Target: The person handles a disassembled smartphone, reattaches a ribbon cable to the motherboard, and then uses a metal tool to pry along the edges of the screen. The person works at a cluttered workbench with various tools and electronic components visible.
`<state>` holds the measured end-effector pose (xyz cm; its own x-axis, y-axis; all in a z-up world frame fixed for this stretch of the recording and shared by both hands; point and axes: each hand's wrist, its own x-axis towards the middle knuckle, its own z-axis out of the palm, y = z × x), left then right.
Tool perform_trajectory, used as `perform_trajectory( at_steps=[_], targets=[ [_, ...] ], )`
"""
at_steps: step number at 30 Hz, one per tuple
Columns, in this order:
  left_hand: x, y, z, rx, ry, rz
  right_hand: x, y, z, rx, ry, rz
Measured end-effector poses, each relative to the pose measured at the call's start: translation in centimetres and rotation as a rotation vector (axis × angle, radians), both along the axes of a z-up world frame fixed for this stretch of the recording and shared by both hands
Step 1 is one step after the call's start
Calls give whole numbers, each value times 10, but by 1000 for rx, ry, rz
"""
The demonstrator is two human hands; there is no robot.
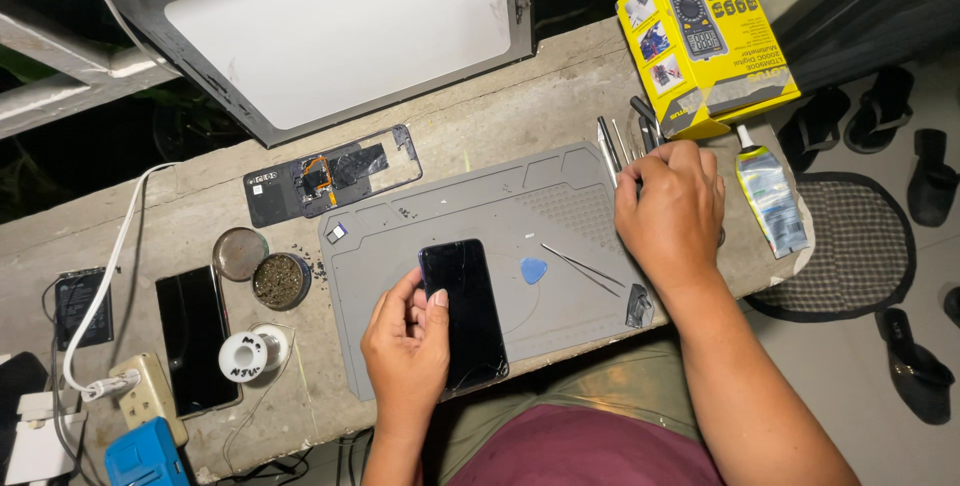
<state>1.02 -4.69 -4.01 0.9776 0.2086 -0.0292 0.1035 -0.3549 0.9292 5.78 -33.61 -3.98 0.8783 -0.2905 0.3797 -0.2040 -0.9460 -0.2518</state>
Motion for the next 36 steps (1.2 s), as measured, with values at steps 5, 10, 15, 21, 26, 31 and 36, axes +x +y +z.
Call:
perform_trajectory(
  at_steps=[5, 10, 15, 21, 26, 31, 36],
  targets=[
    [-1, 2, -2, -1, -24, -6, 7, 0, 0, -86, 46, -38],
    [-1, 3, -2, -15, -12, 4, 14, -2, 1, -125, 86, -58],
    [-1, 3, 1, 18, -20, -7, 19, -3, -3, -123, 67, -63],
    [-1, 2, -2, 27, -21, 3, 26, -4, -10, -124, 10, -93],
    [-1, 1, -3, 13, -13, 23, 32, -5, -15, -84, -7, -89],
    [0, 0, -1, 29, 6, 31, 29, -3, -2, 53, -70, -32],
    [2, 1, 0, -38, 39, 28, 18, 2, 27, 204, -288, 180]
  ],
)
